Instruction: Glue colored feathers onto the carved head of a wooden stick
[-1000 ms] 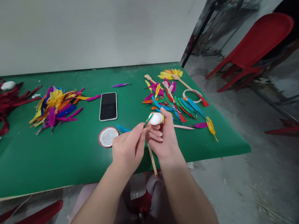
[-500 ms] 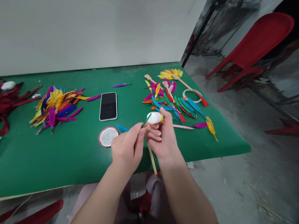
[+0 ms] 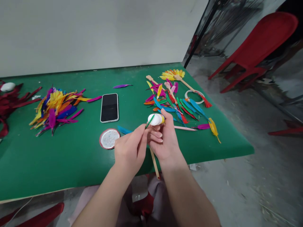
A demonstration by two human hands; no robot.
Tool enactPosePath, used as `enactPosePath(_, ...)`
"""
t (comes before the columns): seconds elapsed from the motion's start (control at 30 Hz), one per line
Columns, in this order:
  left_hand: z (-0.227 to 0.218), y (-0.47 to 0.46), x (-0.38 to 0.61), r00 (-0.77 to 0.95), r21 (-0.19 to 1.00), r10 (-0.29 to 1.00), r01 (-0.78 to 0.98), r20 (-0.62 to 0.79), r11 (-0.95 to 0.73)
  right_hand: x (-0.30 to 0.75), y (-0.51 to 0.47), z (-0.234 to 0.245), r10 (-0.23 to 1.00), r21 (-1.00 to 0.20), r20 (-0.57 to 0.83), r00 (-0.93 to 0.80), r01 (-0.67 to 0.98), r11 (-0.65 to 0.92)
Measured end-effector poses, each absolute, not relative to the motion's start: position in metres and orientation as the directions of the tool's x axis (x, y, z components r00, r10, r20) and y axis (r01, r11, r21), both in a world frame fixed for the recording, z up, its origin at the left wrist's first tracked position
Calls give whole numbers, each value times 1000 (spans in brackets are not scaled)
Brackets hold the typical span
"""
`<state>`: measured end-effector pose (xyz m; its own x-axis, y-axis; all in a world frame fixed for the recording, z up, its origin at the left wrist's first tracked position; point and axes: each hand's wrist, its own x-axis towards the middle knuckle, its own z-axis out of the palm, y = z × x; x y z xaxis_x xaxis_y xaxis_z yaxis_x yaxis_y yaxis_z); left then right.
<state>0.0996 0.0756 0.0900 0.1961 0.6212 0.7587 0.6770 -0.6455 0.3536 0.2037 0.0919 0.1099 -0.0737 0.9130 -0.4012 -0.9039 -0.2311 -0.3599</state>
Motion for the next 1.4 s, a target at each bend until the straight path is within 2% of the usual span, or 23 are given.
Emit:
enactPosePath(0.23, 92, 74, 101, 235, 355, 616, 643, 752, -679, 204, 93, 111, 897, -403, -440, -48, -882, -244)
enactPosePath(0.37, 91, 73, 99, 212, 374, 625, 644, 751, -668, 204, 92, 111, 892, -371, -446, -68, -893, -254)
enactPosePath(0.57, 91, 75, 96, 144, 409, 659, 681, 738, -607, 205, 92, 110, 914, -300, -382, -135, -917, -261)
enactPosePath(1.1, 94, 75, 100, 234, 397, 653, 633, 720, -665, 205, 92, 110, 883, -316, -462, -80, -916, -248)
enactPosePath(1.23, 95, 73, 100, 243, 397, 642, 613, 728, -683, 206, 92, 111, 896, -317, -435, -91, -916, -247)
enactPosePath(1.4, 93, 73, 99, 172, 410, 650, 651, 740, -639, 206, 90, 110, 914, -319, -389, -117, -913, -253)
